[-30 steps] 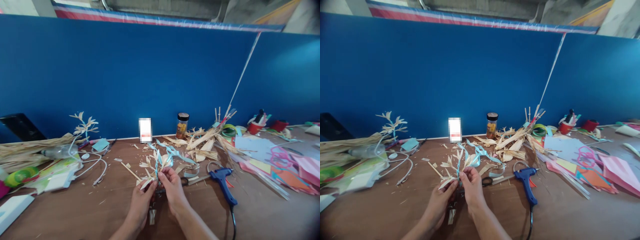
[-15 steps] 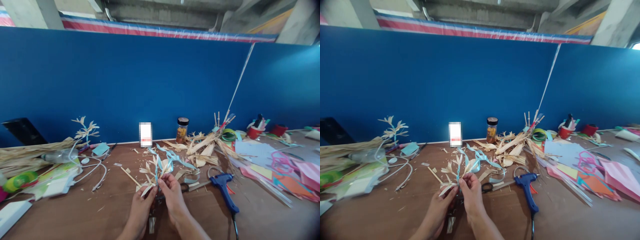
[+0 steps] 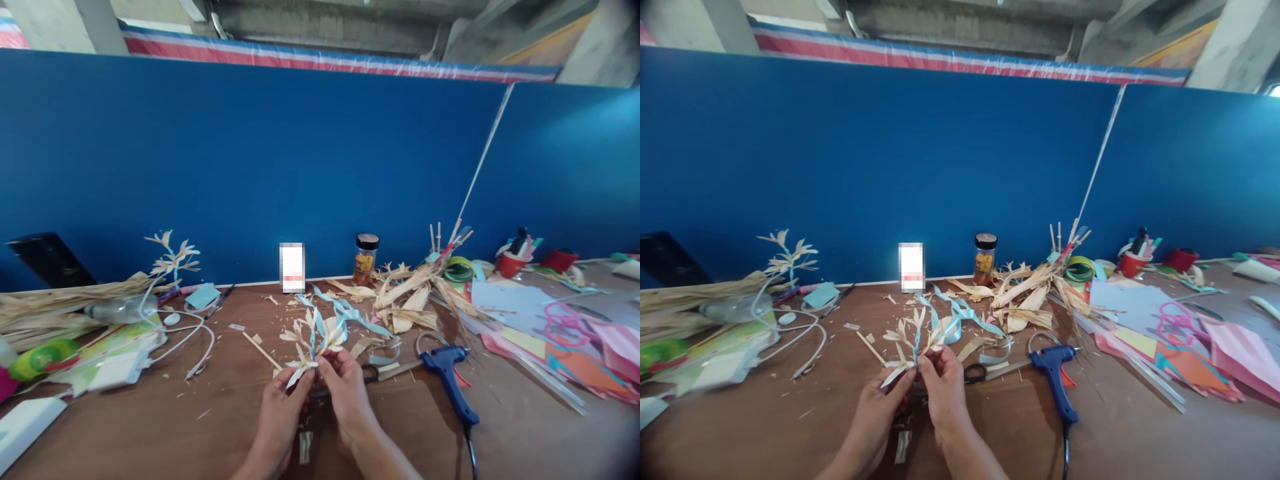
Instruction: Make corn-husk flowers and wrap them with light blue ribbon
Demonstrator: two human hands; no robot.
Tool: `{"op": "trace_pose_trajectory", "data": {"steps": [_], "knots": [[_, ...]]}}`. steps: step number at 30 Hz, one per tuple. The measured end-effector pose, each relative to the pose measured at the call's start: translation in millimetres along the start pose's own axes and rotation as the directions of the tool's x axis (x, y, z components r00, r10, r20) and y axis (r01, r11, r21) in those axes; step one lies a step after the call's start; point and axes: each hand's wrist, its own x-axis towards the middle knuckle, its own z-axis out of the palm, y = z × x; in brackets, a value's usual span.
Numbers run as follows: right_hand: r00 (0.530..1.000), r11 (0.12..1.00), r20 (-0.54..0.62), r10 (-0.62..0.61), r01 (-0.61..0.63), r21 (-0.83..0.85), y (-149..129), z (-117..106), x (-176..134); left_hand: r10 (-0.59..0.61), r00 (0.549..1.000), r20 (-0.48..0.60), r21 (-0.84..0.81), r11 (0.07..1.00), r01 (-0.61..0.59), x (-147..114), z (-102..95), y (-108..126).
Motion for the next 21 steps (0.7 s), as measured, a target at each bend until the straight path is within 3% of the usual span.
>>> {"op": "trace_pose_trajectory", "data": {"steps": [4, 8, 21], "knots": [[0.998, 0.990, 0.016, -0.061, 0.063, -0.124, -2.9, -0.3, -3.2, 0.006, 0.999, -0.046, -0.019, 1.000, -0.006, 2.1, -1.8, -1.0], [0.991, 0.957, 0.040, -0.125, 0.131, -0.260, -8.4, 0.1, -6.6, 0.027, 1.000, 0.016, -0.032, 0.999, -0.027, 2.8, -3.6, -1.4], [0.996, 0.973, 0.009, -0.091, 0.091, -0.214, -4.2, 0.3, -5.5, 0.027, 1.000, 0.004, -0.038, 0.999, -0.026, 2.1, -2.6, 1.1]]}}
